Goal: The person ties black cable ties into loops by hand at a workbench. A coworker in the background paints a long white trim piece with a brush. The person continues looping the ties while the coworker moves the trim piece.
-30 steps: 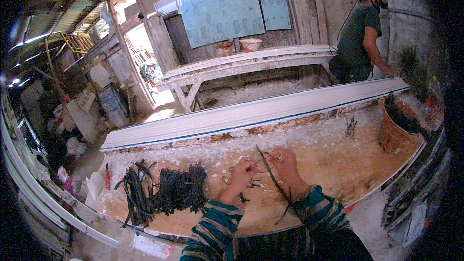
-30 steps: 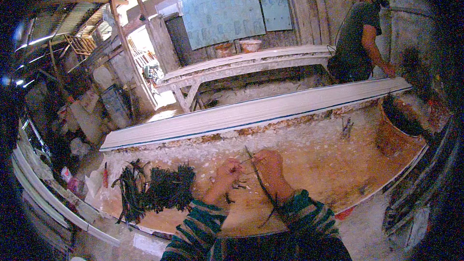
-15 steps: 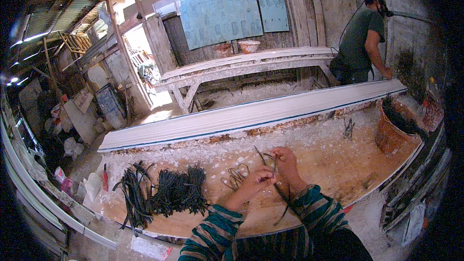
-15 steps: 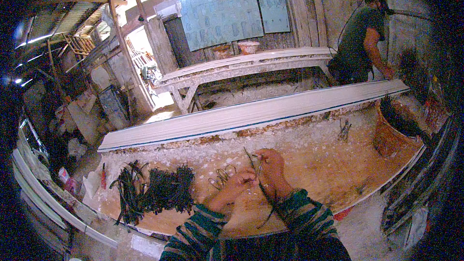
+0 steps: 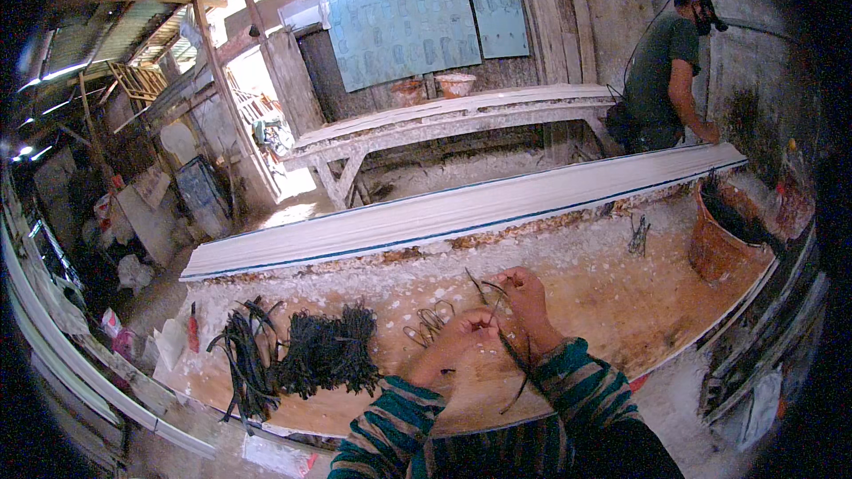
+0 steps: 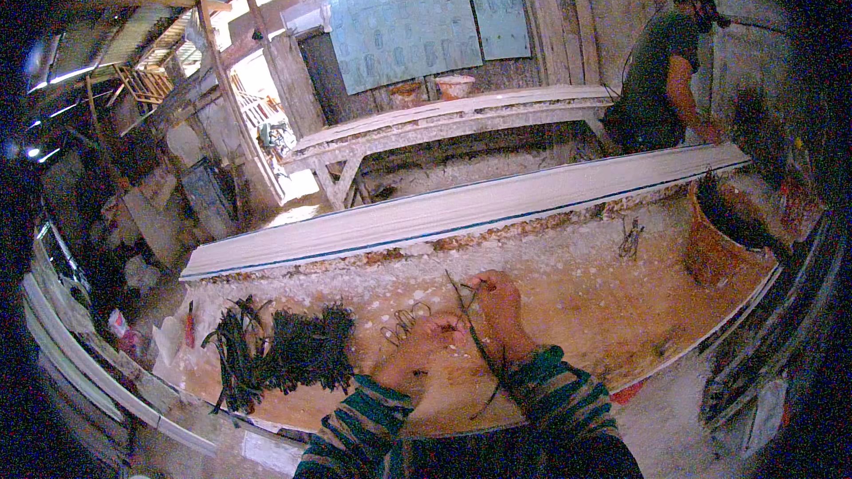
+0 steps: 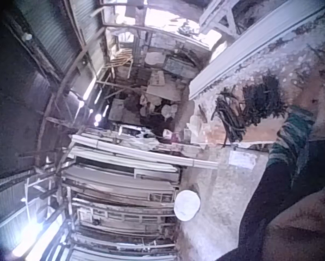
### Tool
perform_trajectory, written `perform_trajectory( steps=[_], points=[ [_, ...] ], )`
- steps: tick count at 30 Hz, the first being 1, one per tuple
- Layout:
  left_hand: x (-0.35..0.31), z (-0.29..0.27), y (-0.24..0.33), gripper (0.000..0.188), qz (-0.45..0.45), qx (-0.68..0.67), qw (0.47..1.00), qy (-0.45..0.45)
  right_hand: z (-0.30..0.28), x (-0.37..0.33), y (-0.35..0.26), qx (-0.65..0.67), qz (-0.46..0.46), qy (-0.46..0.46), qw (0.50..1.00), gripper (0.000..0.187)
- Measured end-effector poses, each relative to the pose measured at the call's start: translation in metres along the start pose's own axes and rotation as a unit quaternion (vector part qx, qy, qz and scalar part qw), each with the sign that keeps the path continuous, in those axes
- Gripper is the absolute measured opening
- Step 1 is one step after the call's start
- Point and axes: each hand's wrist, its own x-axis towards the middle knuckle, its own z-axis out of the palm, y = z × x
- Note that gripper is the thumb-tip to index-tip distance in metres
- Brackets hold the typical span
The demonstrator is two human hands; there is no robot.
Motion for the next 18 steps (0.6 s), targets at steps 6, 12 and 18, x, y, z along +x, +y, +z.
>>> perform_trajectory(
  steps=[6, 12, 18],
  points=[
    [0.003, -0.019, -0.001, 0.012, 0.115, 0.128, 0.957, 0.233, -0.008, 0.007, 0.002, -0.052, -0.103, 0.054, 0.992, 0.005],
    [-0.002, -0.043, 0.006, 0.011, 0.102, 0.196, 0.901, 0.372, -0.003, -0.003, 0.000, -0.060, -0.146, -0.018, 0.987, 0.007],
    [-0.002, -0.064, -0.008, 0.009, 0.162, 0.228, 0.849, 0.449, 0.003, -0.019, -0.030, -0.083, -0.182, -0.134, 0.971, 0.010]
  ],
)
